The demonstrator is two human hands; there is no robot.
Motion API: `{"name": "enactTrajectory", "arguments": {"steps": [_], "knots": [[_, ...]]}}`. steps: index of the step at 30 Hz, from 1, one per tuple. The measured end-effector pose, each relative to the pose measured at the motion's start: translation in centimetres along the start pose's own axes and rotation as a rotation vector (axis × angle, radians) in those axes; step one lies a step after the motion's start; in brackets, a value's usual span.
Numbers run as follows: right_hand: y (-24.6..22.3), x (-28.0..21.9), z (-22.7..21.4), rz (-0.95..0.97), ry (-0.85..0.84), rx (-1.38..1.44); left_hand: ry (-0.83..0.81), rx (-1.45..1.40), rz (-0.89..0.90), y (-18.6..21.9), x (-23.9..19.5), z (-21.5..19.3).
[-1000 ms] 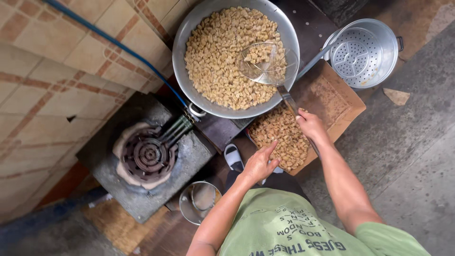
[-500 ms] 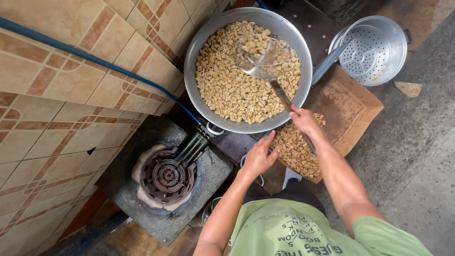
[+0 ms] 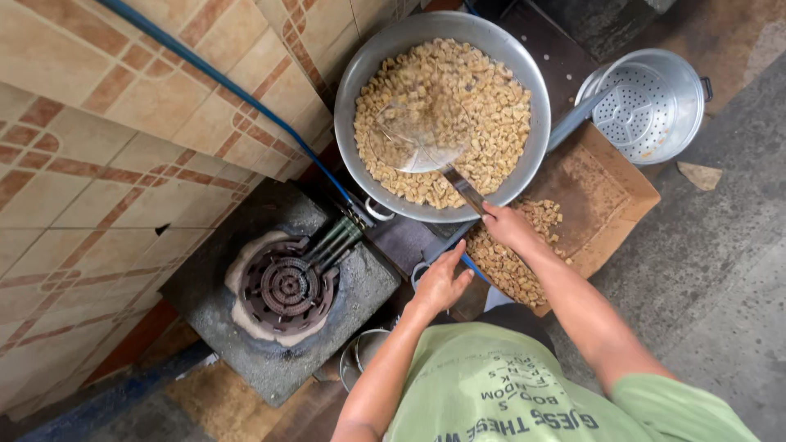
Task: The person cleans a gas stove burner with a cloth, then uses a slotted spoon to transfer fried snack pieces from a large wok into a cardboard box. The person also handles a metal steamer basket and a digital scale.
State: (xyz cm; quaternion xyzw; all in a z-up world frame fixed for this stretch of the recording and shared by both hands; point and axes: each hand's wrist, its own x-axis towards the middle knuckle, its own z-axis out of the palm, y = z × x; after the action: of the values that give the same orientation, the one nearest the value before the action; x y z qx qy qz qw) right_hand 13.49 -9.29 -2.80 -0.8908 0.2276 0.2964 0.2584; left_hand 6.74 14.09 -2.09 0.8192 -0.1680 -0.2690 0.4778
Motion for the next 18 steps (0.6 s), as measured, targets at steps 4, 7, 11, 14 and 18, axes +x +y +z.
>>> {"name": "enactTrajectory", "arguments": {"steps": [4,7,11,14,18], "knots": [[1.2,-1.5,-0.5,-0.072,0.018,-0.044,0.041,0.008,0.064,0.8,-0.8,0.7],[1.6,-2.7,-1.4,-0.044,-0.028,-0.145,0.092,0.006,0.044,0.7,-1.1,-0.4],[2.0,-3.7,-2.2,-0.101,-0.041,-0.272,0.133,0.000,-0.042,1.4,-2.2,-0.4],[3.0,-4.0,-3.3,-0.003,-0.097,-0.248,0.107,0.015,-0.041,2.4,-2.1,1.0],[5.0,-4.8,-4.4,-0.175,0.000,-0.270,0.130,0.062,-0.037,3.5,-2.2,2.7]]}}
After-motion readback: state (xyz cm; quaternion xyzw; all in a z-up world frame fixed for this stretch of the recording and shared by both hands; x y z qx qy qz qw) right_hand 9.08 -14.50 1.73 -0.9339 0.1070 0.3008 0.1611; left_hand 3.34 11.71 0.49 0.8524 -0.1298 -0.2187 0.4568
